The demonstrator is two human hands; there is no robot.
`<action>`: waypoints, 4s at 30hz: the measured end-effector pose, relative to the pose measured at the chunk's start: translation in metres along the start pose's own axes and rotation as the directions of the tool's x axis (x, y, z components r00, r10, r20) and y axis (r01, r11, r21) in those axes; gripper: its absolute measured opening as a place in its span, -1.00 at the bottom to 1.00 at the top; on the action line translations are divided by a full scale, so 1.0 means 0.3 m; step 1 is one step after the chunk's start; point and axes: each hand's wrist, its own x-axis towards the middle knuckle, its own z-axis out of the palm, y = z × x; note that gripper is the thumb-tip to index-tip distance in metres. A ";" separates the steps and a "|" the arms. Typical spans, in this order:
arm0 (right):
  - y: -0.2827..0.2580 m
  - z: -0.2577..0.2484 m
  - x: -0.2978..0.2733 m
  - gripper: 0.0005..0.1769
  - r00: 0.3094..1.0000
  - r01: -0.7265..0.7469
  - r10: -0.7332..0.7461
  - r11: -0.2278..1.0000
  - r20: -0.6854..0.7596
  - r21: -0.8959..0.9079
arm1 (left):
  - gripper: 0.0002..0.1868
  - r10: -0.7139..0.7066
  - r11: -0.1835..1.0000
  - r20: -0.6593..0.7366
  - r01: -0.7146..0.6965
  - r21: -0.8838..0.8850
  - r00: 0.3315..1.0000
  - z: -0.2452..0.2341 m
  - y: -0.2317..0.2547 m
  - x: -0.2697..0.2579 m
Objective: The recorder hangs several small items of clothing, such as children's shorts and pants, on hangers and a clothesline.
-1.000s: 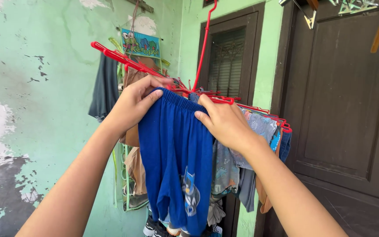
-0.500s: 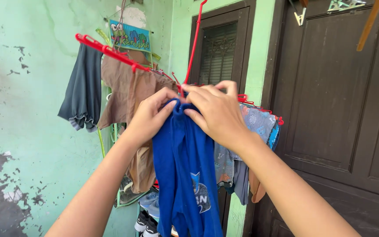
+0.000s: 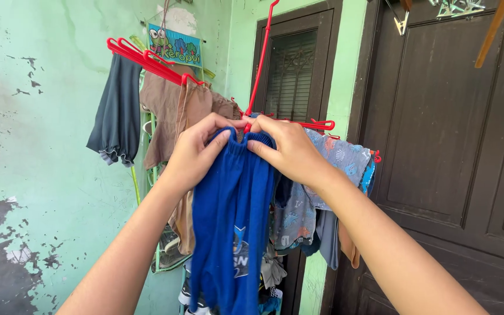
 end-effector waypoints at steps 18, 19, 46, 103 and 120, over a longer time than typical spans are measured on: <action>-0.040 0.060 -0.024 -0.70 0.999 -0.025 0.030 0.976 0.018 -0.217 | -0.88 0.274 0.752 -0.024 -0.199 0.629 0.961 -0.260 0.050 0.025; -0.030 0.062 -0.031 -0.70 0.999 -0.025 0.030 0.976 0.018 -0.216 | -0.88 0.274 0.751 -0.024 -0.198 0.629 0.961 -0.248 0.050 0.023; 0.134 0.067 0.006 -0.01 0.921 -0.202 0.256 0.958 0.294 -0.202 | -0.87 0.075 0.926 0.061 -0.092 0.367 0.995 0.004 0.036 -0.120; -0.044 -0.203 -0.055 -0.82 0.968 0.207 -0.248 0.889 -0.048 -0.408 | -0.84 0.348 0.767 0.356 -0.482 0.423 0.867 0.015 -0.088 0.122; -0.017 -0.139 0.024 -0.74 0.922 -0.188 0.343 0.805 0.182 -0.563 | -0.85 0.030 0.995 0.154 -0.014 -0.101 0.988 0.005 -0.147 0.065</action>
